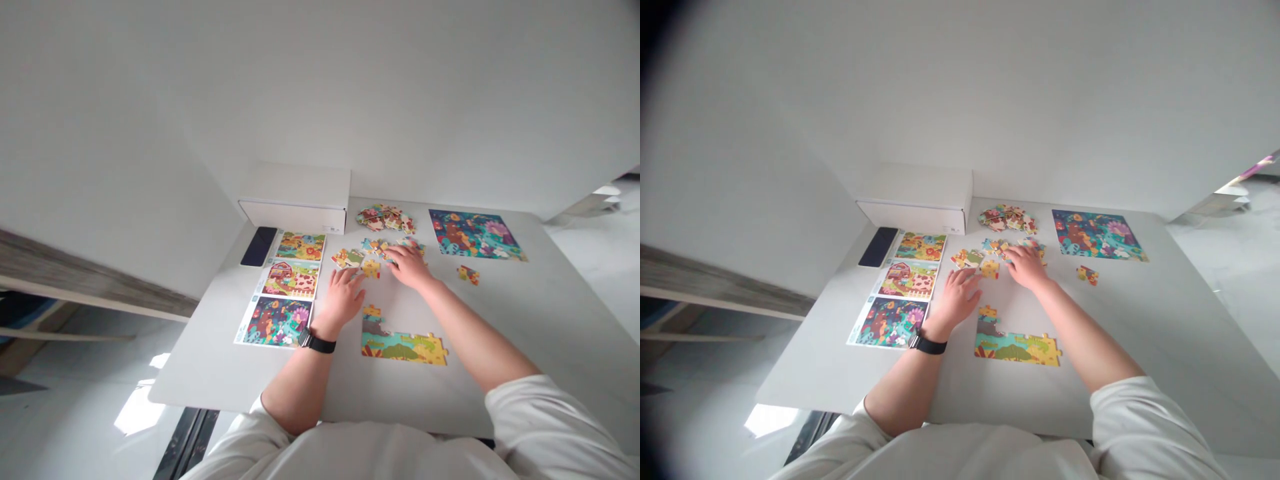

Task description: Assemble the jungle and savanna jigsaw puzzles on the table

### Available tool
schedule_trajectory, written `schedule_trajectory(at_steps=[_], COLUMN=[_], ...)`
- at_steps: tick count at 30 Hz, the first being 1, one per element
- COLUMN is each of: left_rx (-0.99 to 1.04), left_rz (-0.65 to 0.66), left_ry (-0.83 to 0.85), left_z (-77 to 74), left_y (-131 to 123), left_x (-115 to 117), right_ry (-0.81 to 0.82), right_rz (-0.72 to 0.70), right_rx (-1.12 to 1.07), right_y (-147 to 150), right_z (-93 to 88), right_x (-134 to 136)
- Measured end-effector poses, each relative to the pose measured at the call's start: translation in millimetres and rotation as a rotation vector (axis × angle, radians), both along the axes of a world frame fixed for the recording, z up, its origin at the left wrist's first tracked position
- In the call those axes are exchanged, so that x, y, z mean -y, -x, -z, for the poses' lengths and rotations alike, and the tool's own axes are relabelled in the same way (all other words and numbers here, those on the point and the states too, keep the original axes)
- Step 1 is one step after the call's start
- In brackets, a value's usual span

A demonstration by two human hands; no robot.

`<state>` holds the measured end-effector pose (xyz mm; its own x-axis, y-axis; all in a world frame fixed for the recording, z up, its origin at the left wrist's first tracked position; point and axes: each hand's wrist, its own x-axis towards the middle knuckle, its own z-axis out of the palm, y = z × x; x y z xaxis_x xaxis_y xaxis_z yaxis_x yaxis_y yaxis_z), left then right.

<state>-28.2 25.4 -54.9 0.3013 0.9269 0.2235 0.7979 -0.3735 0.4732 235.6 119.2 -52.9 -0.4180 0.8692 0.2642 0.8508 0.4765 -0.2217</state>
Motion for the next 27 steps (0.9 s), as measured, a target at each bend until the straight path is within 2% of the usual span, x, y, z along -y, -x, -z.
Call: schedule_trajectory(at_steps=[5, 9, 11, 18, 23, 27], left_rx=[-0.112, -0.172, -0.186, -0.195, -0.202, -0.252], left_rz=[0.021, 0.004, -0.006, -0.032, -0.058, -0.074], left_ry=[0.019, 0.045, 0.064, 0.082, 0.088, 0.090], left_z=[-0.7, -2.4, -3.6, -5.4, -5.1, -4.5], left_y=[-6.0, -9.5, -10.8, -14.1, -13.3, -14.6], left_x=[6.6, 9.0, 8.9, 6.8, 4.1, 2.7], right_ry=[0.009, 0.019, 0.027, 0.039, 0.094, 0.079], right_rz=[-0.031, -0.056, -0.026, 0.217, 0.253, 0.211], right_rx=[0.027, 0.017, 0.005, 0.102, 0.155, 0.055], right_y=[-32.6, -45.4, -47.0, -24.0, -8.8, -5.0], right_z=[3.9, 1.0, -2.7, -14.6, -18.9, -23.2], right_x=[5.3, 7.2, 6.2, 0.3, -2.8, -7.7])
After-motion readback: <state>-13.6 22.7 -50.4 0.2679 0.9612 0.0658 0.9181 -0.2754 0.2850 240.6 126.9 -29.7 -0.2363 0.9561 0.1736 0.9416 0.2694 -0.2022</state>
